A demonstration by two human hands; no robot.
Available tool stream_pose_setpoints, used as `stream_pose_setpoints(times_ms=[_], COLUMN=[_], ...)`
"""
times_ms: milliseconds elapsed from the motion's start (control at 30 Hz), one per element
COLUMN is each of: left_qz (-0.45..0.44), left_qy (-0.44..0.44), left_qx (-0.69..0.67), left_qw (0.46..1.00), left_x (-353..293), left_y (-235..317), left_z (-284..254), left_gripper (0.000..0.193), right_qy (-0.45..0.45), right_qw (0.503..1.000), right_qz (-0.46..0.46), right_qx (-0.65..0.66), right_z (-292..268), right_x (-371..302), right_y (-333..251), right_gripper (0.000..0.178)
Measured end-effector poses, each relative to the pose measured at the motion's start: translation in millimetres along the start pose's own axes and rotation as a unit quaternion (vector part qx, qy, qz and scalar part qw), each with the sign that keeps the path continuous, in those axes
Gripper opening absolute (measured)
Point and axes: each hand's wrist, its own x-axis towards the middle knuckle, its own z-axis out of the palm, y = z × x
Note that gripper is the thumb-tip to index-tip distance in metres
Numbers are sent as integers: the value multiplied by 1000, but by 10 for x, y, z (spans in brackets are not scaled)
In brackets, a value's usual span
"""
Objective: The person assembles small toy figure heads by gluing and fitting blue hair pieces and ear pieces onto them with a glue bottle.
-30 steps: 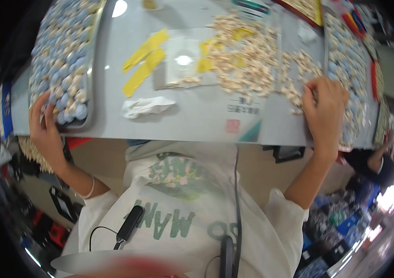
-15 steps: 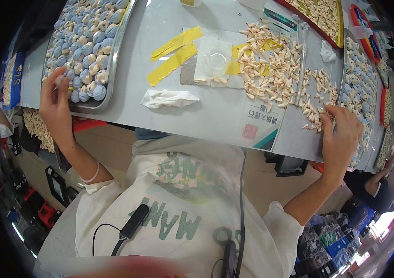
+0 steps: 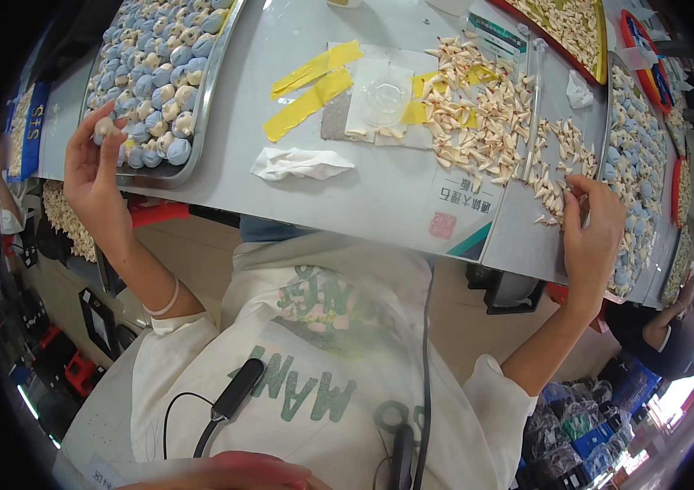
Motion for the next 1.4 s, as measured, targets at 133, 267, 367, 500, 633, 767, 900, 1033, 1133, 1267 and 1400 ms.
stream_pose_setpoints(times_ms=[133,267,367,500,633,767,900,1033,1133,1267,1400], left_qz=[44,11,3,-61,64,46,12,-6,-8,70,141], left_qy=[-70,-184,-262,-320,-420,-438,-364,-308,-264,-232,-197], left_qx=[-103,-240,-316,-359,-191,-98,-105,-46,-52,-6,-84], left_qw=[991,953,912,875,885,893,925,950,963,970,967], left_x=[-181,-355,-485,-669,-686,-642,-588,-514,-467,-478,-607], left_y=[46,197,236,262,387,477,386,372,289,278,276], left_z=[111,310,482,720,869,911,913,925,898,939,990], left_gripper=[24,29,31,26,23,23,21,17,17,19,22], right_qy=[0,71,125,124,114,44,-40,8,12,31,98], right_qw=[1000,996,988,985,985,987,972,956,976,983,992], right_qz=[5,-10,-8,43,40,35,66,131,74,49,-29], right_qx=[2,47,96,116,121,147,224,262,203,172,72], right_z=[46,-20,-51,48,-38,-198,-110,61,113,165,227], right_x=[12,46,21,-10,-85,-297,-499,-591,-592,-550,-523], right_y=[-18,6,28,72,8,-124,-227,-298,-239,-269,-245], right_gripper=[17,13,11,14,14,16,16,14,12,13,15])
